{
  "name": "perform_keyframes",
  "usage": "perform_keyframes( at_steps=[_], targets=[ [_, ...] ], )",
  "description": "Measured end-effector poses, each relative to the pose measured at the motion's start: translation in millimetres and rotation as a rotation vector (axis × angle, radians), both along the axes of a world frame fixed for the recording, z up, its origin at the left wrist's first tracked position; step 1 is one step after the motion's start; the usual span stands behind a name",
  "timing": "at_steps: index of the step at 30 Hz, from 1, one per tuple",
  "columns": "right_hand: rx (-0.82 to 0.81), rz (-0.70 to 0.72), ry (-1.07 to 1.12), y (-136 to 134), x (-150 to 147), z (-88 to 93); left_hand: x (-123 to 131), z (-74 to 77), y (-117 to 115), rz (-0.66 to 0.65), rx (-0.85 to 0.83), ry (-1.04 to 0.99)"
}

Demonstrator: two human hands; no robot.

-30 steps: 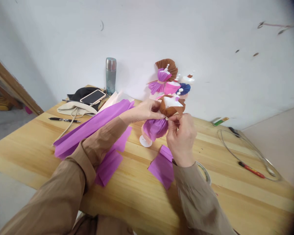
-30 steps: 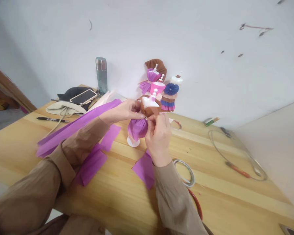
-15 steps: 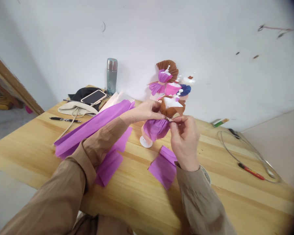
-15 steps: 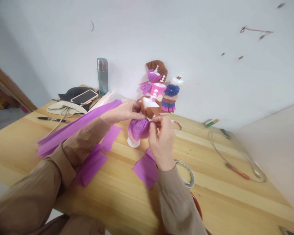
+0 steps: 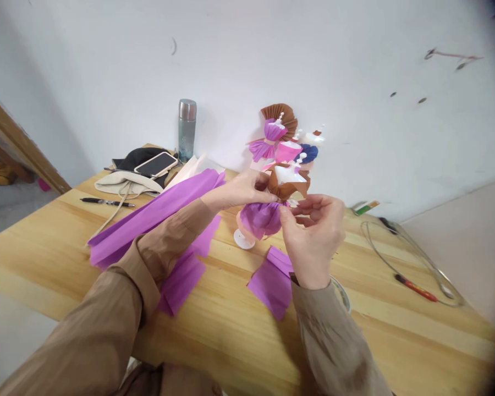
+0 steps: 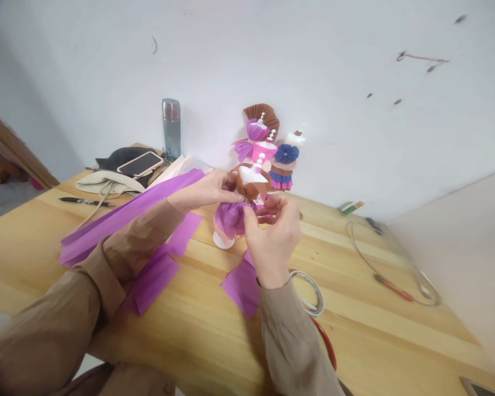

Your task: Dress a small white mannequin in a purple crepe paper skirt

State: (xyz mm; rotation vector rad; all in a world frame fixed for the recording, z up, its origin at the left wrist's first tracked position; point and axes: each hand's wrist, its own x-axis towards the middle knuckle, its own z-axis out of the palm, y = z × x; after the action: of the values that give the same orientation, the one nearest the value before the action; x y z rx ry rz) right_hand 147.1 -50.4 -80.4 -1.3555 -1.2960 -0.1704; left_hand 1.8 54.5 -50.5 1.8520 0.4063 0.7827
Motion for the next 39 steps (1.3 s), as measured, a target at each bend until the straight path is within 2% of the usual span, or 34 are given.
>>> perform_keyframes(
  at_steps=[7, 13, 18, 24, 32, 39],
  targets=[
    [0.015, 0.006, -0.09, 6.0, 2.7, 0.1, 1.6, -2.3, 2.0, 0.018, 0.039, 0.019],
    [0.05, -0.014, -0.173, 3.8, 6.1, -1.1, 3.2, -4.5, 2.5, -0.025, 0.005, -0.015],
    [0.024, 0.003, -0.181, 1.0, 7.2, -0.5, 3.0, -4.0, 3.1, 0.006, 0.03, 0.018],
    [0.088, -0.034, -0.218, 0.2, 7.4, 0.5, 2.9, -1.8, 1.2, 0.034, 0.03, 0.028],
    [0.098, -0.051, -0.126, 0.1, 5.6, -0.9, 2.2, -0.8, -0.4, 0.017, 0.029, 0.015],
    [0.081, -0.006, -0.034, 0.1, 2.4, -3.0, 1.0, 0.7, -2.3, 0.016, 0.036, 0.02]
  ],
)
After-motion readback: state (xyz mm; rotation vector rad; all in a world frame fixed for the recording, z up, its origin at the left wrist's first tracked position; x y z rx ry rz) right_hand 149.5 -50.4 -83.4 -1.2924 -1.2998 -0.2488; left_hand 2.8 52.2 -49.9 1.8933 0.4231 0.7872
